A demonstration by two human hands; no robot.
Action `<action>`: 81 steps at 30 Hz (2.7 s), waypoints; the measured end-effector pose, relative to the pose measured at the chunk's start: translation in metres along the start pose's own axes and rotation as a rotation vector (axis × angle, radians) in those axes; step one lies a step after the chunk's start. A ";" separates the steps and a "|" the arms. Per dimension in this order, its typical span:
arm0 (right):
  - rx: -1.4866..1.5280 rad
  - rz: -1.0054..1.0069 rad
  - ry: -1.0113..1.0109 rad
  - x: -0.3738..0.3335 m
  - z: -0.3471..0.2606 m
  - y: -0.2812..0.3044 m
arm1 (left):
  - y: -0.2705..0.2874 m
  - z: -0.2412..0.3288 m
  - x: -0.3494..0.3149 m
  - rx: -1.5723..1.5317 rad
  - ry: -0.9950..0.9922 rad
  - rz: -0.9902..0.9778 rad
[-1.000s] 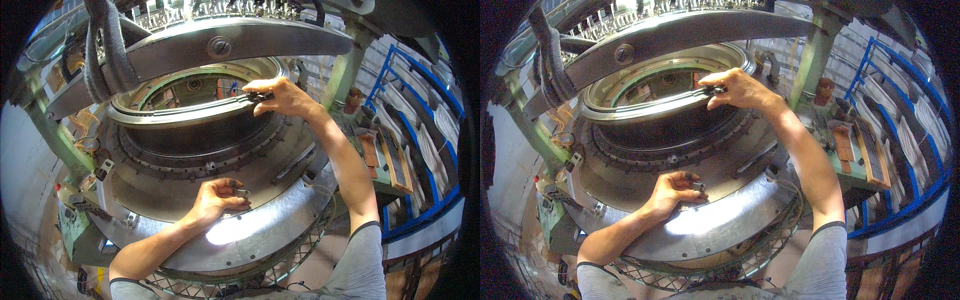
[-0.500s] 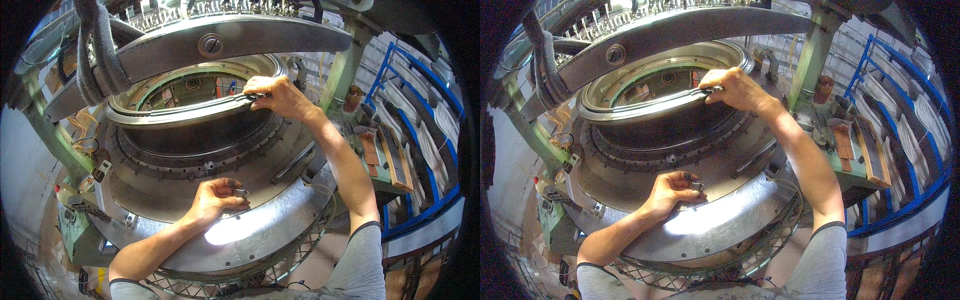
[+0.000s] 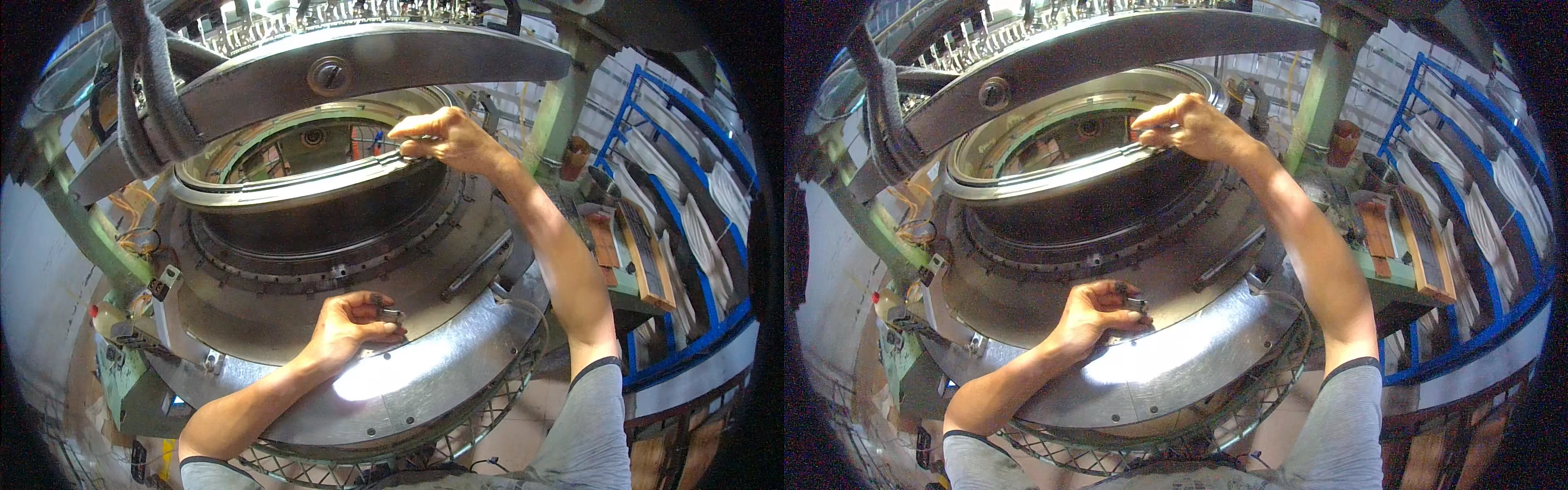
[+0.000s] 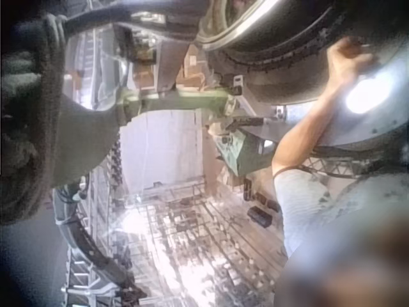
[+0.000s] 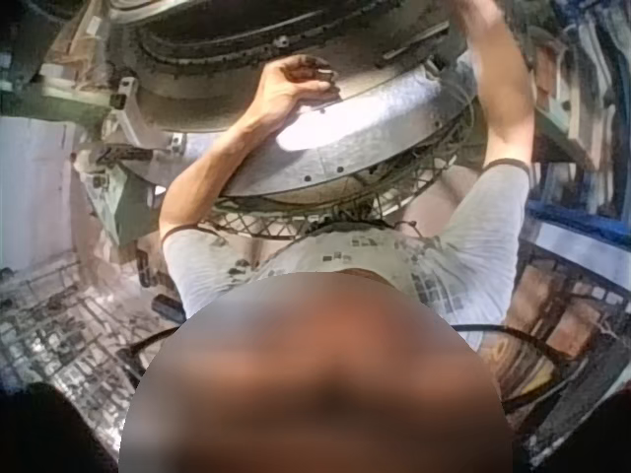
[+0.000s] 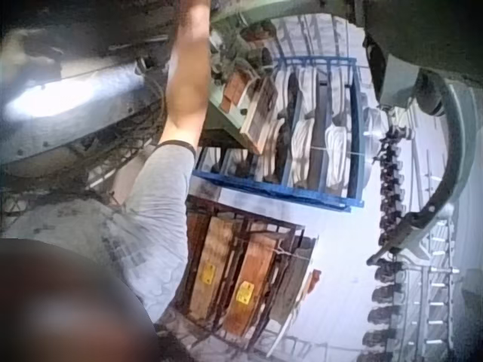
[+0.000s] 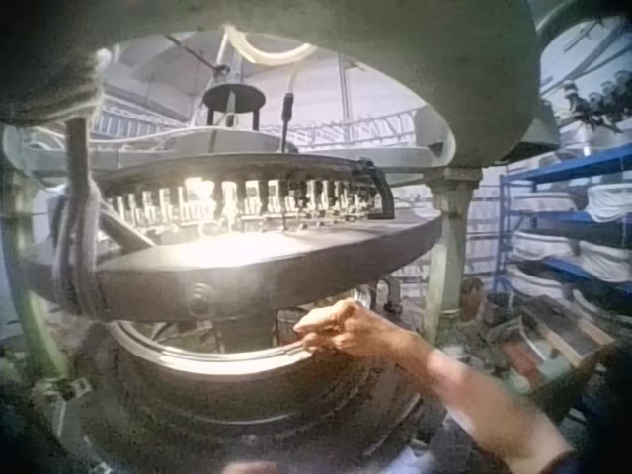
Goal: The person repeatedly picks small metal pieces from a wooden tray and places them into slots around the rim of a large circular metal machine. The person handles the pieces one at a time, inserting them into the machine's edge throughout the clip.
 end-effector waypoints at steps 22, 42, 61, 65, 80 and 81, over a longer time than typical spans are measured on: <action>-0.114 -0.101 -0.060 0.015 0.002 -0.028 | 0.002 -0.002 0.003 -0.071 -0.026 0.011; 0.057 0.293 -0.178 -0.071 -0.084 0.012 | 0.013 0.001 0.005 -0.345 0.025 0.059; 0.570 0.471 -0.370 -0.081 -0.034 0.008 | 0.018 0.004 0.006 -0.306 0.025 0.093; 0.457 -0.031 -0.330 -0.116 -0.076 -0.034 | 0.023 0.013 0.011 -0.319 -0.039 0.097; -0.503 0.408 0.060 -0.069 -0.044 -0.005 | 0.025 0.007 0.012 -0.295 -0.001 0.123; -0.487 0.410 0.053 -0.066 -0.043 -0.004 | 0.026 0.007 0.012 -0.292 0.005 0.134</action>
Point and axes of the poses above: each hand's wrist, its own x-axis towards the middle knuckle, its own y-axis out of the back of the hand, z = x × y, the point moved 9 cm from there along x, towards the middle knuckle, and after that the axes turned 12 degrees about z, right-handed, at the moved point
